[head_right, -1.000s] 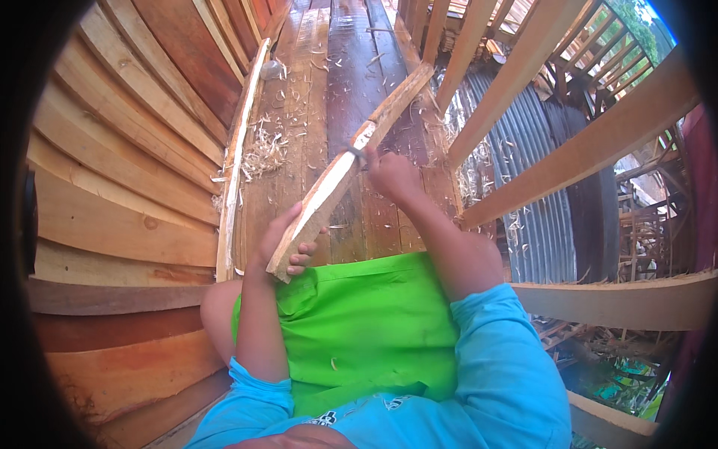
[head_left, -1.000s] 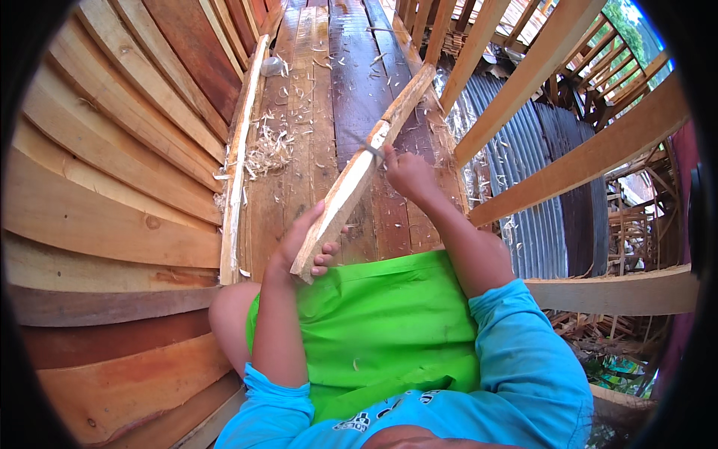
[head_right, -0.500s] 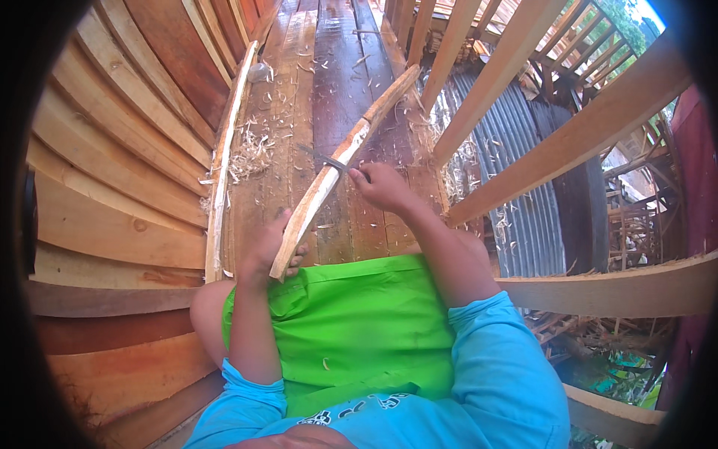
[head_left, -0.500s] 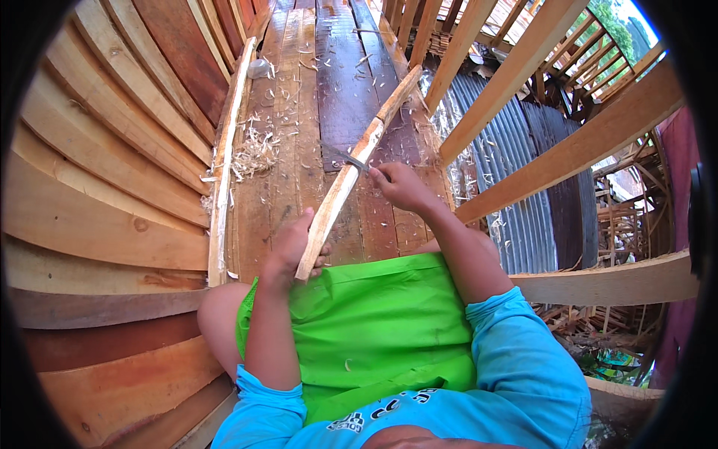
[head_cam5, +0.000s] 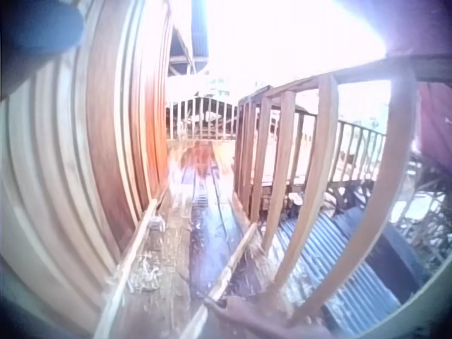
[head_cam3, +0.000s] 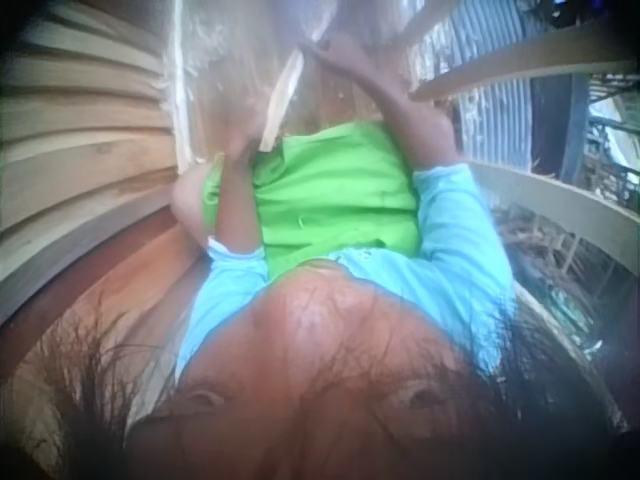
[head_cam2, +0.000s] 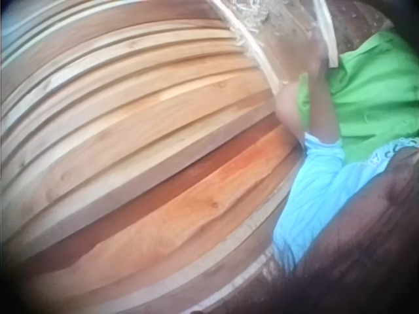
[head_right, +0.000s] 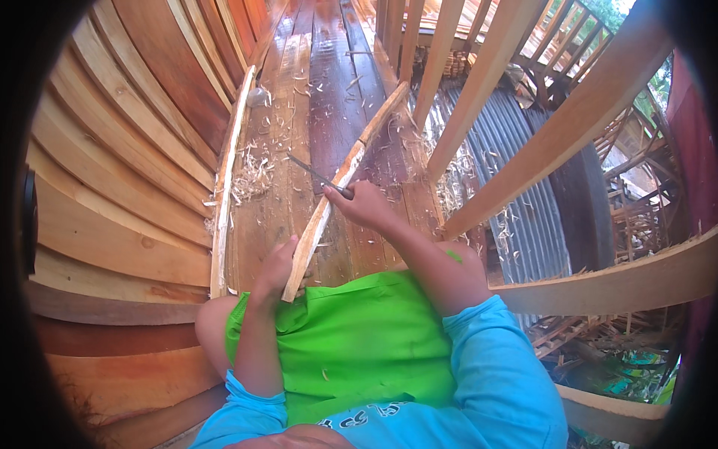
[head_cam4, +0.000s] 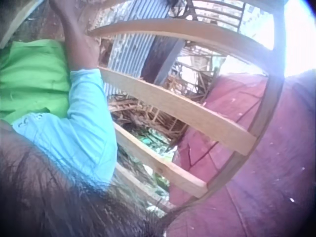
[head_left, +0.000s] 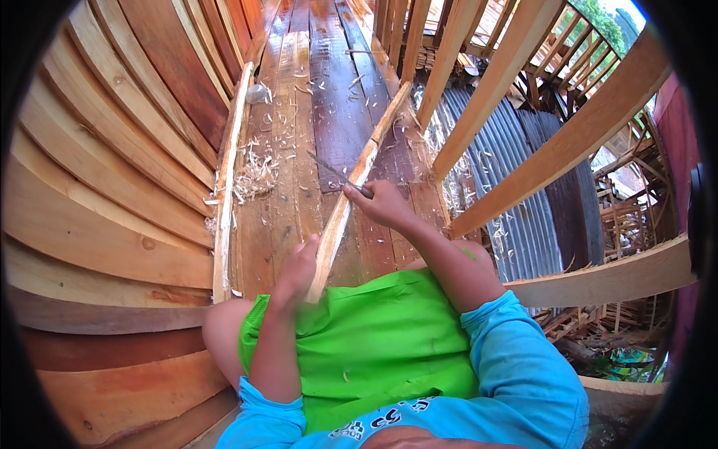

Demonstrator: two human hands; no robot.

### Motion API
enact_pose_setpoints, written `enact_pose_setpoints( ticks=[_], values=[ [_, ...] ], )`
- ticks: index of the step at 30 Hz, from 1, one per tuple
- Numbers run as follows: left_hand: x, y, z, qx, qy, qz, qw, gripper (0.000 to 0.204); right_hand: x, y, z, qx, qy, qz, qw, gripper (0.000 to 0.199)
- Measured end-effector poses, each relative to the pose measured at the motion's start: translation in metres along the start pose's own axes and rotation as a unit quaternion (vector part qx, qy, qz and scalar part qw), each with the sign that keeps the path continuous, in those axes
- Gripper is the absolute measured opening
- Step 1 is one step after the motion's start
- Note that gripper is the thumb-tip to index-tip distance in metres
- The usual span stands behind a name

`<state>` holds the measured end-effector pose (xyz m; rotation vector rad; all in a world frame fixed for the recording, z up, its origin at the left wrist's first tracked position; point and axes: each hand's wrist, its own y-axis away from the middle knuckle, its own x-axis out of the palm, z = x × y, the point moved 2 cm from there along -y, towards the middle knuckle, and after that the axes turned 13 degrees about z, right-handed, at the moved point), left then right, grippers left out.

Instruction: The person sits on a wooden floor and uses a knife to shave thin strips from a long piece of wood held between their legs. Wood shavings accumulate on the floor as the person repeatedly scrapes along the length of the wood.

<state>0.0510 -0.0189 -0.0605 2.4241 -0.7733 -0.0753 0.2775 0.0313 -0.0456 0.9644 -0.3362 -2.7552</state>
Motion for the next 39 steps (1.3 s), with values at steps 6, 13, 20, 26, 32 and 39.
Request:
enact_pose_setpoints(
  ticks=[6, 13, 20, 26, 32, 39],
  values=[
    [-0.002, 0.009, -0.013, -0.051, 0.152, 0.069, 0.985, 0.050, -0.002, -0.004, 0.001, -0.004, 0.017, -0.004, 1.000, 0.068],
    [-0.006, 0.031, -0.033, 0.010, 0.187, 0.156, 0.970, 0.053, 0.000, -0.004, 0.003, 0.002, -0.041, -0.040, 0.998, 0.069],
    [-0.023, 0.024, -0.014, 0.025, 0.214, 0.137, 0.967, 0.051, 0.009, -0.007, -0.002, -0.024, -0.004, -0.040, 0.999, 0.055],
    [-0.026, 0.015, -0.021, -0.004, 0.261, 0.221, 0.940, 0.055, 0.012, 0.016, 0.011, -0.082, 0.071, 0.001, 0.994, 0.052],
    [-0.022, 0.014, -0.014, -0.003, 0.263, 0.179, 0.948, 0.040, 0.034, 0.024, 0.037, 0.019, 0.150, -0.026, 0.988, 0.065],
    [-0.023, 0.007, -0.010, -0.045, 0.204, 0.150, 0.966, 0.042, 0.044, 0.014, 0.022, -0.059, 0.208, -0.123, 0.969, 0.049]
  ],
)
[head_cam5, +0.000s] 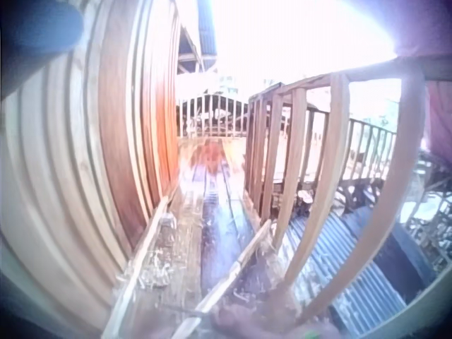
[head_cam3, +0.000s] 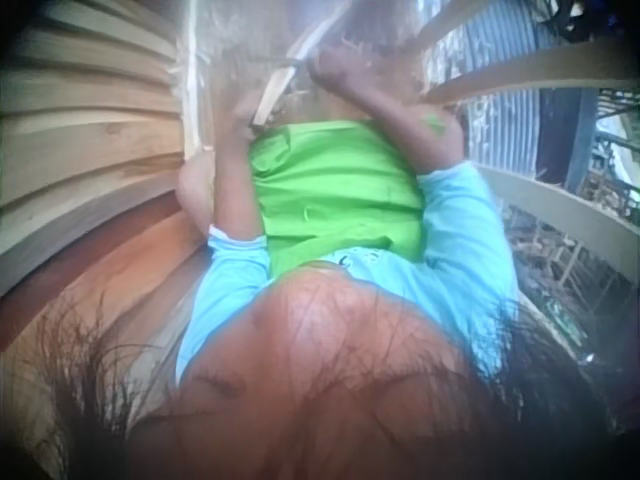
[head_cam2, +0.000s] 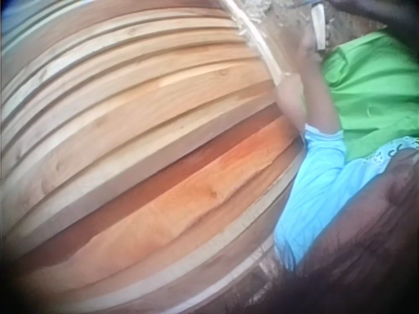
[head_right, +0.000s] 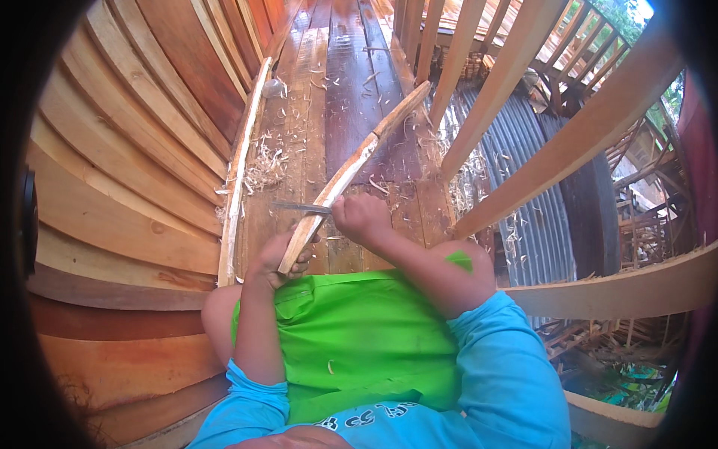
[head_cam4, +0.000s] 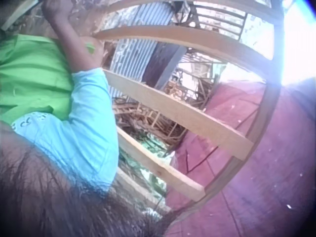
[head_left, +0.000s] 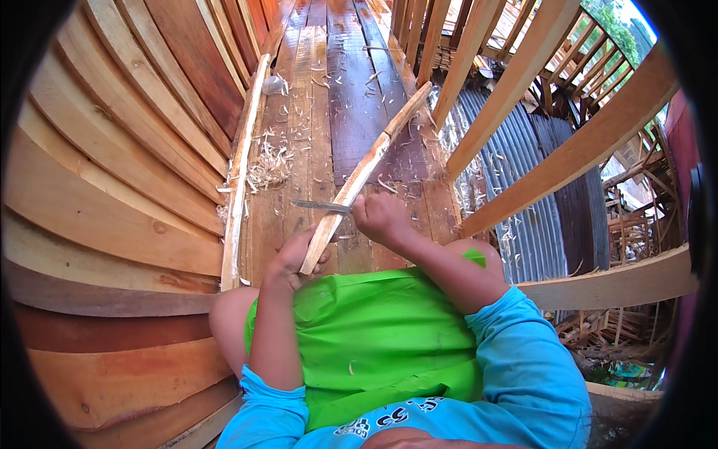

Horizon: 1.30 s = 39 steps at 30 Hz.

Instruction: The person sits on a wooden floor and uses a knife to shave thin strips from a long piece of wood held between their legs. Wood shavings accumulate on the floor as the person repeatedly scrapes along the length of the wood.

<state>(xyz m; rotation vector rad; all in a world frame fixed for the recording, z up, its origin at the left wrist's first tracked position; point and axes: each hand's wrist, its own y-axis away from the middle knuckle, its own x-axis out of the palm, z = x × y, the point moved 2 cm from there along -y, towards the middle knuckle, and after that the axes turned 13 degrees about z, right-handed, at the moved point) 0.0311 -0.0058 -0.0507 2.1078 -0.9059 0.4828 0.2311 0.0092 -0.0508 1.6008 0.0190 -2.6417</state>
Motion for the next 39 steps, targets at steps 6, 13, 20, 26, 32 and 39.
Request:
enact_pose_setpoints(
  ticks=[6, 13, 20, 26, 32, 39],
  values=[
    [-0.009, 0.003, 0.002, -0.009, 0.011, -0.003, 1.000, 0.047, 0.009, -0.014, -0.015, -0.038, 0.012, -0.001, 0.999, 0.047],
    [0.020, -0.002, 0.007, -0.021, 0.028, -0.027, 0.999, 0.040, -0.058, -0.060, -0.085, 0.132, 0.047, 0.056, 0.989, 0.054],
    [-0.007, -0.002, 0.000, -0.014, 0.058, 0.028, 0.998, 0.046, -0.006, -0.022, -0.013, 0.095, -0.043, 0.109, 0.988, 0.051],
    [-0.009, -0.005, 0.006, -0.034, 0.148, 0.055, 0.987, 0.039, -0.016, -0.042, -0.052, 0.119, 0.007, 0.053, 0.991, 0.053],
    [-0.005, -0.020, 0.001, -0.029, 0.138, 0.075, 0.987, 0.038, -0.012, -0.039, -0.051, 0.136, -0.079, 0.022, 0.987, 0.053],
    [0.002, -0.017, 0.003, -0.018, 0.091, 0.035, 0.995, 0.041, -0.032, -0.043, -0.053, 0.112, 0.017, 0.099, 0.989, 0.050]
  ],
)
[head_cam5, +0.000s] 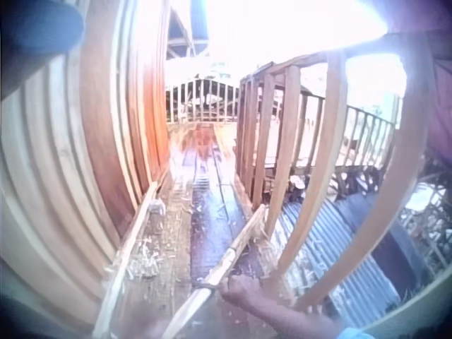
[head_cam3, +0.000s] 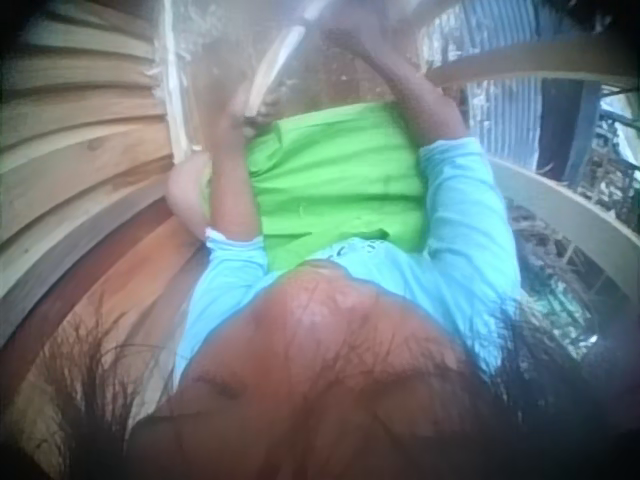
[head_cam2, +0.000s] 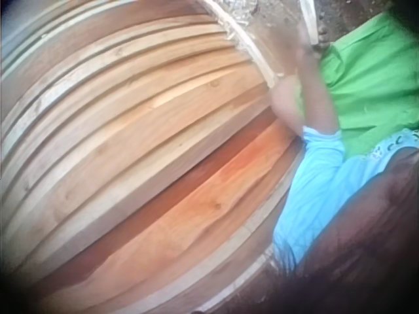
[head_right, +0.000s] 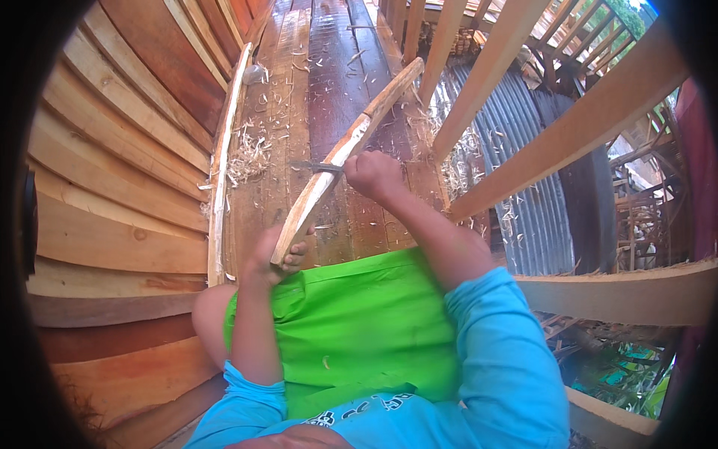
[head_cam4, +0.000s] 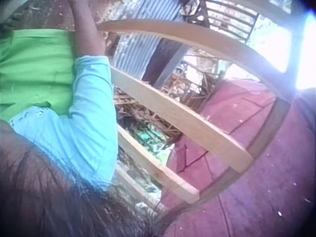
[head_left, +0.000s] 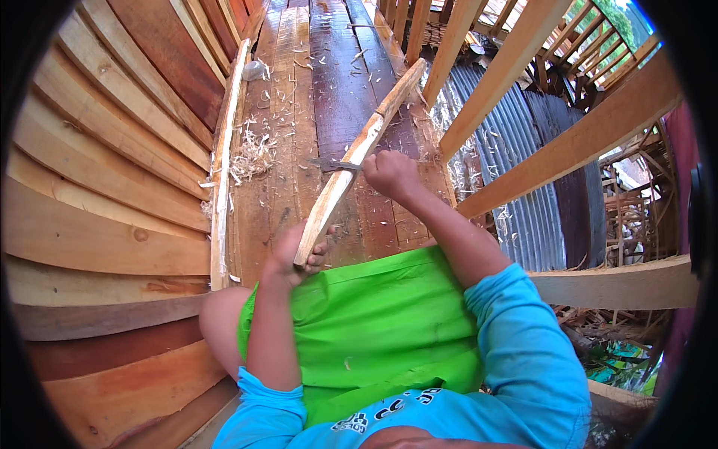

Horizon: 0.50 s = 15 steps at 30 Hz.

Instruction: The person sits on a wooden floor and uses a knife to shave thin strips from a long piece of wood held between their legs. Wood shavings accumulate on the floor as the person repeatedly scrapes along the length of the wood.

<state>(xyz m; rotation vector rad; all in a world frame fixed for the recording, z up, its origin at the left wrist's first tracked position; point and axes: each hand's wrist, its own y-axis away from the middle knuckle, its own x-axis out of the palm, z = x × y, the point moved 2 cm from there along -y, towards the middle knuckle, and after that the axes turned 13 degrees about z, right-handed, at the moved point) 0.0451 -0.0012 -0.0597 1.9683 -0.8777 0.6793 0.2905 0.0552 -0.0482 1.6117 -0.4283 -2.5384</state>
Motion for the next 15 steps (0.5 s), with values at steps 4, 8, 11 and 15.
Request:
enact_pose_setpoints(
  ticks=[4, 8, 11, 15],
  values=[
    [0.015, -0.001, -0.001, 0.005, -0.058, -0.037, 0.998, 0.046, 0.007, -0.024, -0.033, 0.077, -0.094, -0.033, 0.992, 0.055],
    [0.027, 0.009, -0.001, 0.051, -0.106, -0.030, 0.993, 0.047, 0.014, -0.036, -0.042, 0.083, -0.199, 0.009, 0.976, 0.071],
    [0.023, 0.018, 0.009, 0.058, -0.129, -0.078, 0.987, 0.049, 0.001, -0.018, -0.011, 0.024, -0.219, 0.087, 0.972, 0.084],
    [0.026, 0.026, 0.012, 0.067, -0.143, -0.071, 0.985, 0.049, -0.002, -0.009, -0.006, -0.025, -0.199, 0.089, 0.976, 0.092]
  ],
)
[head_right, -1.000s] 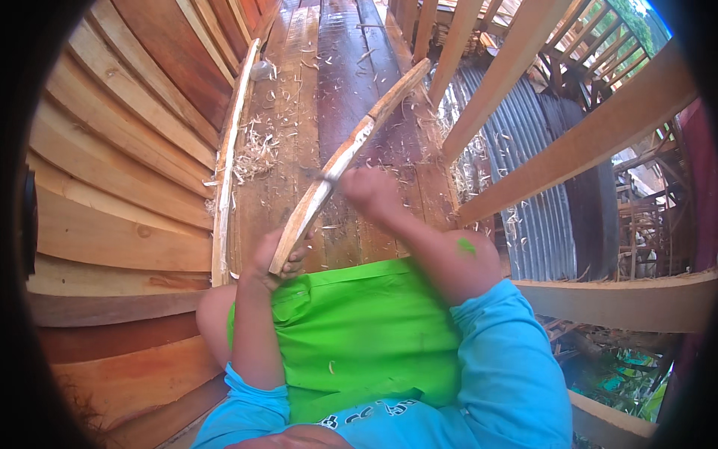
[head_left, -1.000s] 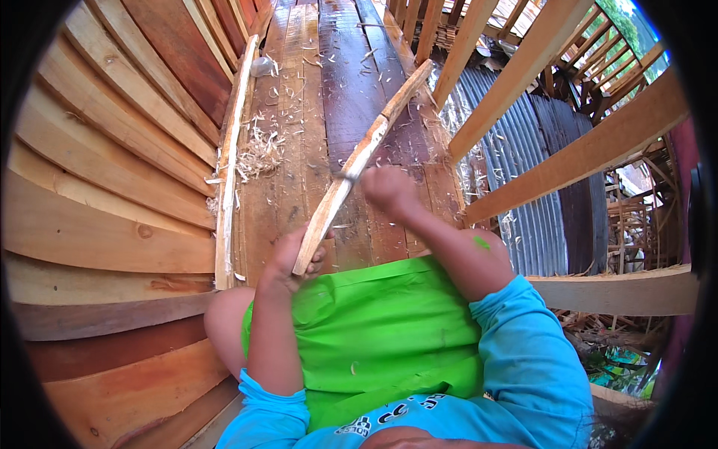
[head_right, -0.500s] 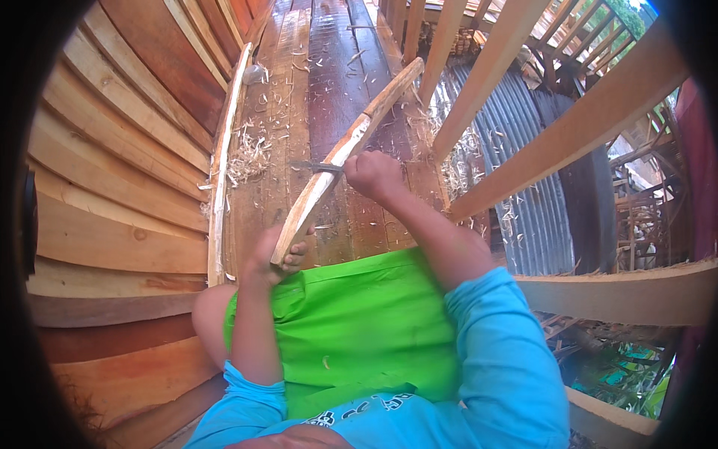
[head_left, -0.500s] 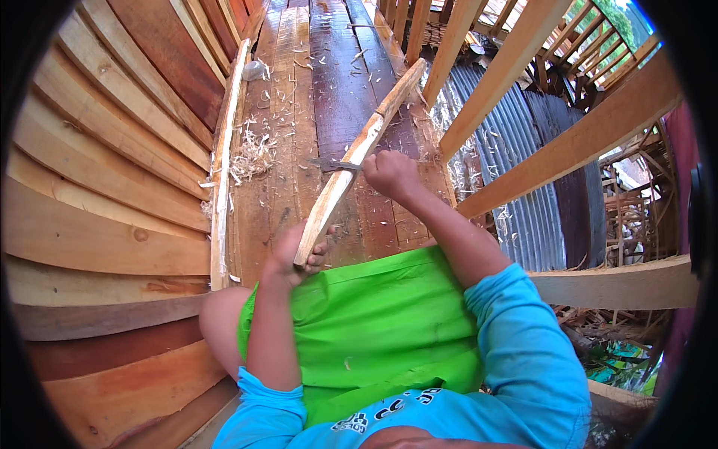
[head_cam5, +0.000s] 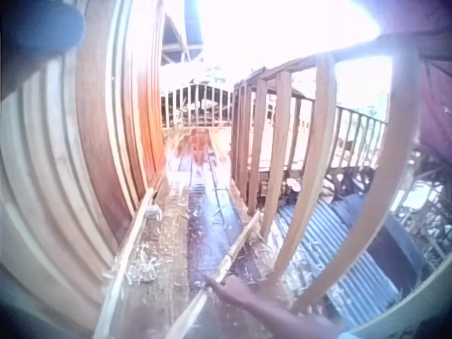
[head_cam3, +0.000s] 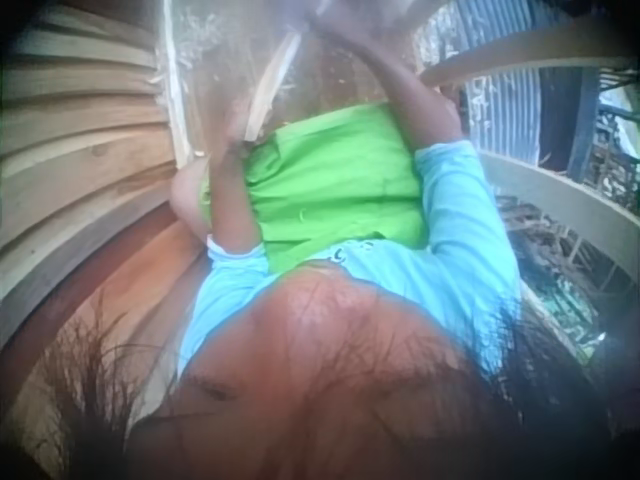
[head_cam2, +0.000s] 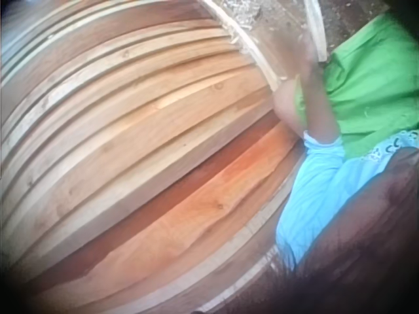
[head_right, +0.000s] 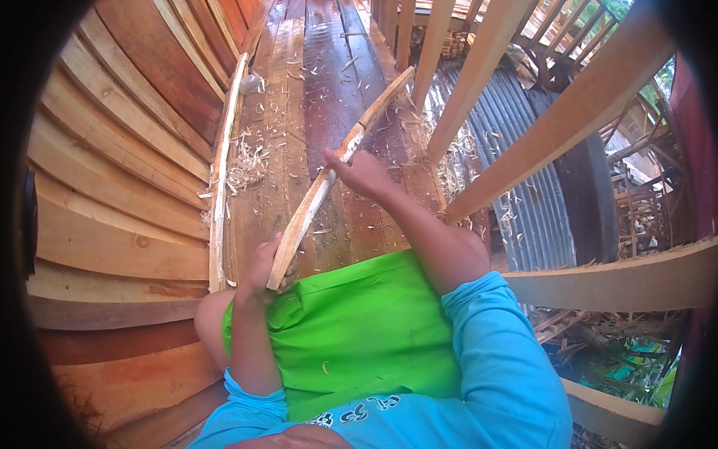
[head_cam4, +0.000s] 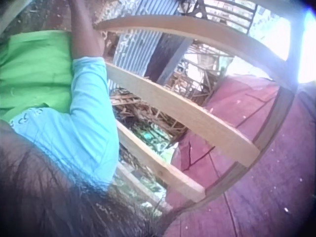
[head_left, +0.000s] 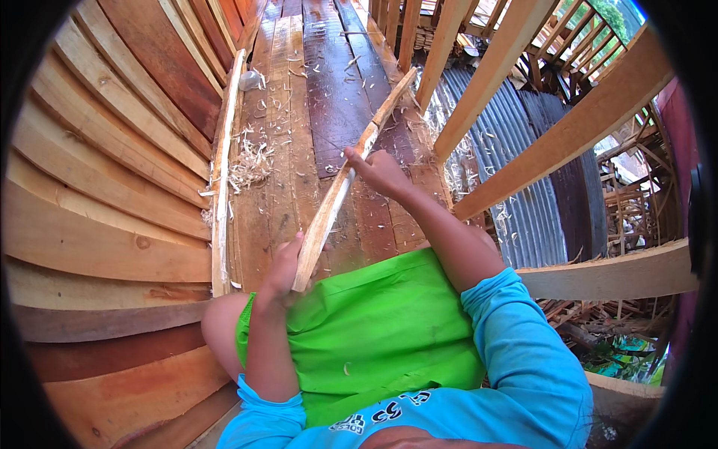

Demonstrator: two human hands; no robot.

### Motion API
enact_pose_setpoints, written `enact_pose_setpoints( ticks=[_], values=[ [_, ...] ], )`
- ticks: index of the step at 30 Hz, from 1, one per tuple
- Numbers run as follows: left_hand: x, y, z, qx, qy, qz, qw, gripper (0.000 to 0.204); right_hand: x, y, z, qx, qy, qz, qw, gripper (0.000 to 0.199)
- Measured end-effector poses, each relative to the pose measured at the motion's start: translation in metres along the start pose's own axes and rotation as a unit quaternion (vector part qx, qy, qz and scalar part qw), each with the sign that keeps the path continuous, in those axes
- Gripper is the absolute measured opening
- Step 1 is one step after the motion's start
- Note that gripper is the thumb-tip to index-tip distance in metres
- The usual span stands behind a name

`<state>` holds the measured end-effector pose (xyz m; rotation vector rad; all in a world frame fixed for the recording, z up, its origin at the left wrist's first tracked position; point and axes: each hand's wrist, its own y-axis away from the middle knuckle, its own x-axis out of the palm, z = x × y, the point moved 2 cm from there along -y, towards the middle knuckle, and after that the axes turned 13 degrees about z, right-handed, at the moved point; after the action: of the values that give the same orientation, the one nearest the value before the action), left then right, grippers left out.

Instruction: The person sits on a wooden floor and uses a knife to shave thin strips from a long piece of wood held between their legs. Wood shavings accumulate on the floor as the person repeatedly scrapes along the length of the wood.

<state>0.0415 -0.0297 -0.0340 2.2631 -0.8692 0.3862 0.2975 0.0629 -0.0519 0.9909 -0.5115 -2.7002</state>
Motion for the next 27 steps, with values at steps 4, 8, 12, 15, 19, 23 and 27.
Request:
enact_pose_setpoints(
  ticks=[4, 8, 12, 15, 19, 23, 27],
  values=[
    [-0.003, 0.002, 0.002, 0.016, 0.006, 0.011, 1.000, 0.050, 0.004, 0.003, 0.005, -0.037, 0.043, 0.022, 0.998, 0.087],
    [-0.004, 0.004, -0.001, 0.002, 0.006, 0.010, 1.000, 0.051, 0.010, 0.004, 0.011, -0.064, 0.005, -0.018, 0.998, 0.078],
    [-0.023, 0.000, -0.001, -0.013, 0.142, 0.094, 0.985, 0.045, 0.017, 0.009, 0.013, -0.080, 0.023, -0.060, 0.995, 0.070],
    [-0.030, 0.000, -0.007, -0.014, 0.193, 0.142, 0.971, 0.037, 0.026, 0.019, 0.012, -0.135, 0.043, -0.069, 0.988, 0.064],
    [-0.038, -0.001, -0.007, -0.023, 0.249, 0.176, 0.952, 0.036, 0.030, 0.031, 0.023, -0.101, 0.117, -0.030, 0.988, 0.061],
    [-0.036, -0.002, -0.004, -0.038, 0.263, 0.182, 0.947, 0.034, 0.060, 0.041, 0.042, -0.024, 0.185, -0.068, 0.980, 0.060],
    [-0.043, -0.006, 0.003, -0.045, 0.264, 0.183, 0.946, 0.033, 0.049, 0.020, 0.025, -0.047, 0.113, -0.140, 0.983, 0.058]
  ],
)
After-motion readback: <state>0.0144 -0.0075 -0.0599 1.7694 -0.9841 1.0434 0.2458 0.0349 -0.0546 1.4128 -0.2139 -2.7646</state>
